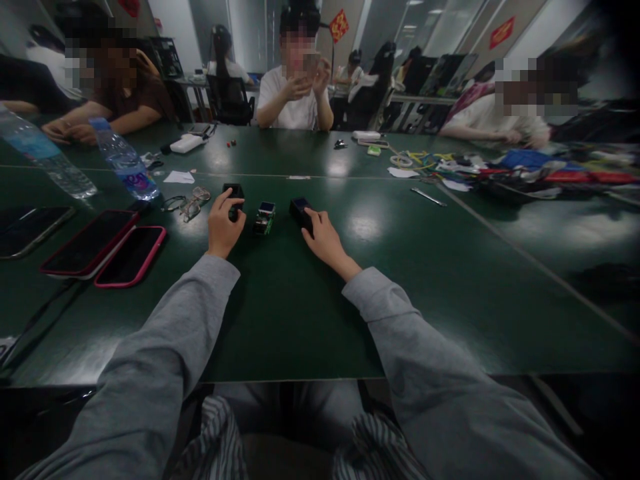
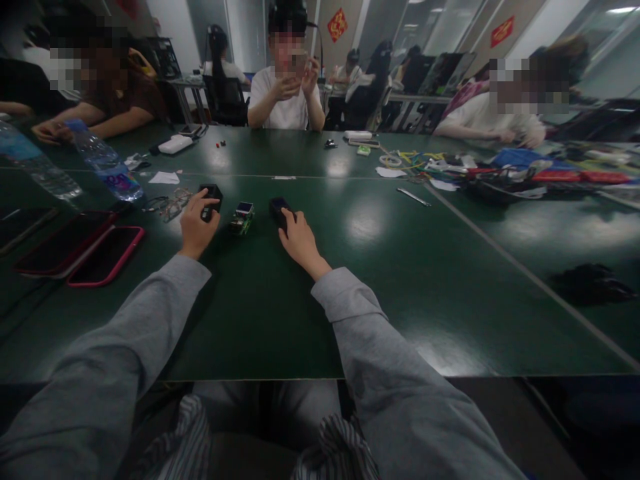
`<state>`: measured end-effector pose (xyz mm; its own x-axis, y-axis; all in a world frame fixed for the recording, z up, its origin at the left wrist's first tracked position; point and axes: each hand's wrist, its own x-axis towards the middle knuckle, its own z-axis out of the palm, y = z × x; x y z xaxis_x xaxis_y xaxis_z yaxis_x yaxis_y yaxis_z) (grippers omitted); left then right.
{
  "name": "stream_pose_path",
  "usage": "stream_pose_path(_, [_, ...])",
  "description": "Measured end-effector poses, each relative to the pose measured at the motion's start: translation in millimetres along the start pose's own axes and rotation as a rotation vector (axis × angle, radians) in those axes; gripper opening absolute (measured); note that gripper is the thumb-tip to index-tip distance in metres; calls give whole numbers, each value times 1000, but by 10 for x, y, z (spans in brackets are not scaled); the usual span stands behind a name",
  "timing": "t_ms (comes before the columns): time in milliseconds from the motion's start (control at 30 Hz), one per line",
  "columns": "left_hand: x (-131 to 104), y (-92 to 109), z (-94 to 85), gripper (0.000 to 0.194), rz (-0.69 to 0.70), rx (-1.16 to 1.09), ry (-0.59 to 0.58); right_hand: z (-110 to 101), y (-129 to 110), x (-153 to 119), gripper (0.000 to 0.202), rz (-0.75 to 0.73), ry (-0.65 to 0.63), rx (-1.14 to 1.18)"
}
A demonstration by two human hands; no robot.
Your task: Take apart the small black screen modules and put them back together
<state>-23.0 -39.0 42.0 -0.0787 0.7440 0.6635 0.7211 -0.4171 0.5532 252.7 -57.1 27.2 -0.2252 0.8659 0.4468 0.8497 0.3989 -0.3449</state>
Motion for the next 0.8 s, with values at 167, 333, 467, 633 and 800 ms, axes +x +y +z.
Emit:
stream_pose_path(167, [2, -122, 55, 23, 14, 101, -119, -5, -16, 8, 55, 13, -5, -10])
stream_pose_path(333, [-11, -128, 103, 26, 114, 146, -244, -30, -38, -1, 54, 22, -14, -5])
stream_pose_path(467, [-24, -105, 130, 27, 124, 160, -257, -60, -83, -18, 56, 54, -27, -35])
stream_pose_path(633, [-62, -17, 174, 27, 119, 183, -248, -70, -113, -19, 56, 66, -27, -38])
stream_pose_path(800, [-77, 35, 191, 28, 134, 198, -261, -85, -143, -16, 55, -3, 36, 35])
